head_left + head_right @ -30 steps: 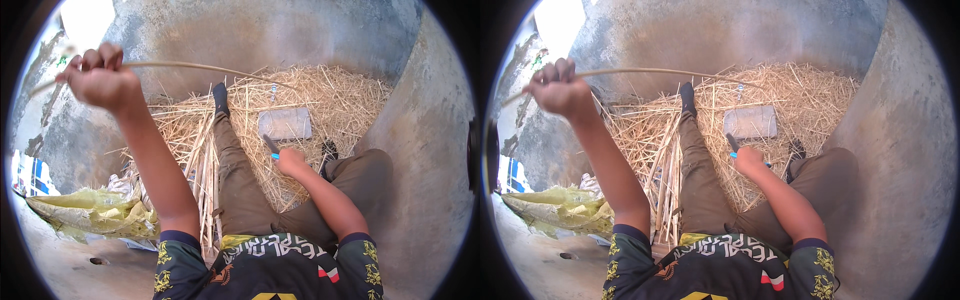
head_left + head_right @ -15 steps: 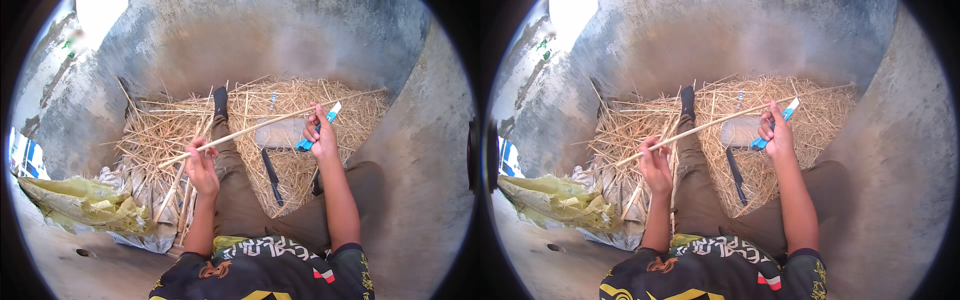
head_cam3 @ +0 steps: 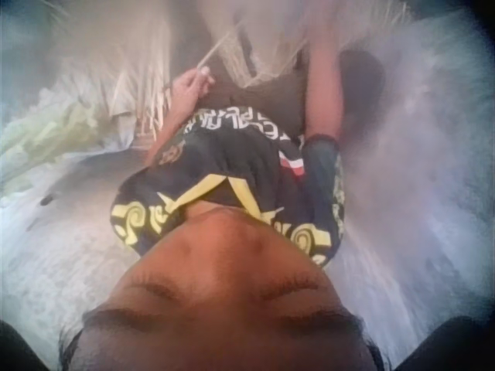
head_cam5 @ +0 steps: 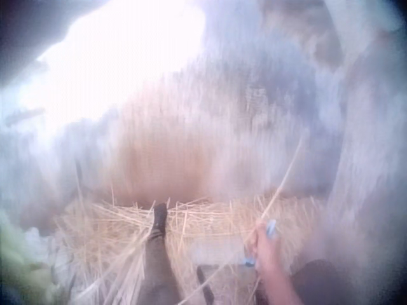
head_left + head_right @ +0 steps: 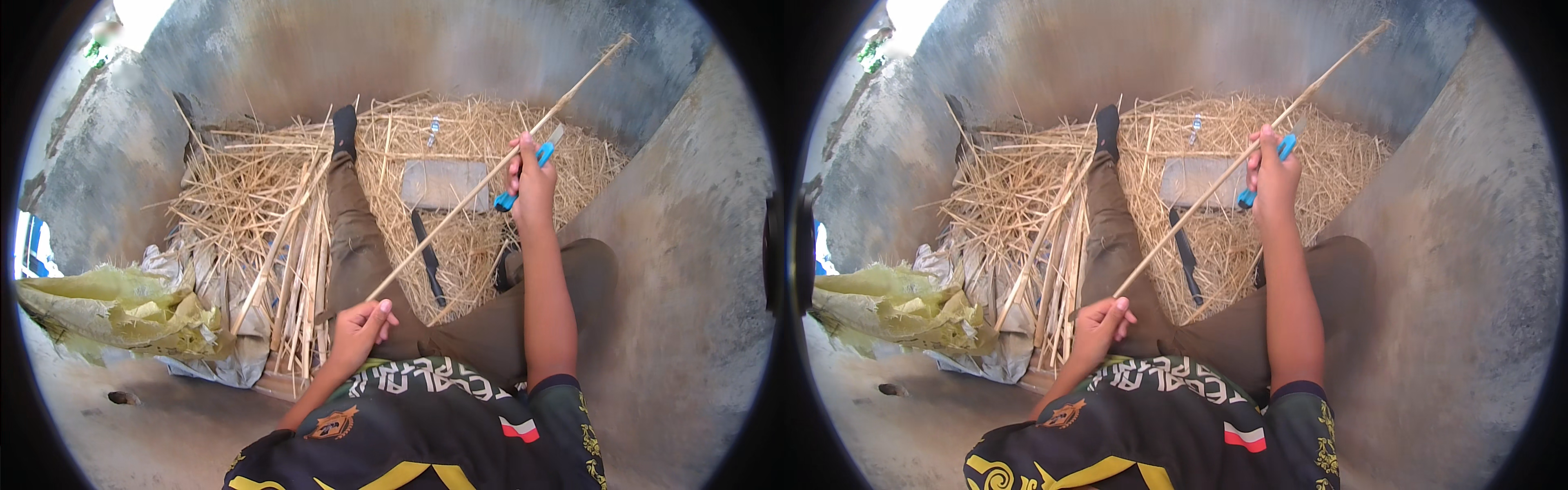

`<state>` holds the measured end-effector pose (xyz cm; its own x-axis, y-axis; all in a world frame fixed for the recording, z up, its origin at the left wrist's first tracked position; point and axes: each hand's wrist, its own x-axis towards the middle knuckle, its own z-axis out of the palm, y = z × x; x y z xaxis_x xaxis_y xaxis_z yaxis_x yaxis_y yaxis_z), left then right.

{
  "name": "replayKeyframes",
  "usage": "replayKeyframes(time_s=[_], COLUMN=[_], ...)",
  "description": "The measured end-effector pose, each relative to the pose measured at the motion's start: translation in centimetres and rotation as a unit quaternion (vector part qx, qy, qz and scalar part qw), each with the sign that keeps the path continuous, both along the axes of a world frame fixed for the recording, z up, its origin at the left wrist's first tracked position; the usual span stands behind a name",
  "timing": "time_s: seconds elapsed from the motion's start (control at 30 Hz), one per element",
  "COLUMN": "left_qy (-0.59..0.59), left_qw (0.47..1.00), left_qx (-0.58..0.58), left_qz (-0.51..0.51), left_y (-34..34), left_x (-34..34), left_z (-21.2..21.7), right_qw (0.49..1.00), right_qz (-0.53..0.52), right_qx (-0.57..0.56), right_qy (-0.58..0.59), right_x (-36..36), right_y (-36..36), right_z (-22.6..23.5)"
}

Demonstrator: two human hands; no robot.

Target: The person sits on a straw-covered floor and uses a utility knife to sharpen the ends of thin wooden sticks. They repeatedly hold a stick in one hand and scrape the blade along its length to create a pointed tip, then set the stick aside.

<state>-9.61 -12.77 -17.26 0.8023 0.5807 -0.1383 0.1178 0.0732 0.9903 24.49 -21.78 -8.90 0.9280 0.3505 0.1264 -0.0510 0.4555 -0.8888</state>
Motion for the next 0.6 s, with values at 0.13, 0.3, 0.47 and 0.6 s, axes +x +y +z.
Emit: replayKeyframes(time_s=[0.13,0.3,0.47,0.6], left_qy=[0.01,0.045,0.072,0.016], left_qw=[0.849,0.941,0.989,0.998], left_qx=[0.521,0.333,0.099,-0.028], left_qz=[0.094,-0.051,-0.088,-0.062], left_y=[0.8,2.3,1.9,1.1], left_x=[1.2,1.4,0.9,1.8], left_z=[5.0,3.3,1.0,1.3], right_qw=[1.0,0.997,0.996,0.789], right_qz=[-0.005,0.014,-0.035,-0.153], right_qx=[0.016,0.042,-0.086,-0.461], right_qy=[0.011,0.059,0.004,-0.377], right_x=[1.2,1.3,0.7,-1.5], right_y=[-0.9,-1.3,-1.4,-0.6], right_z=[-0.5,0.2,0.8,0.3])
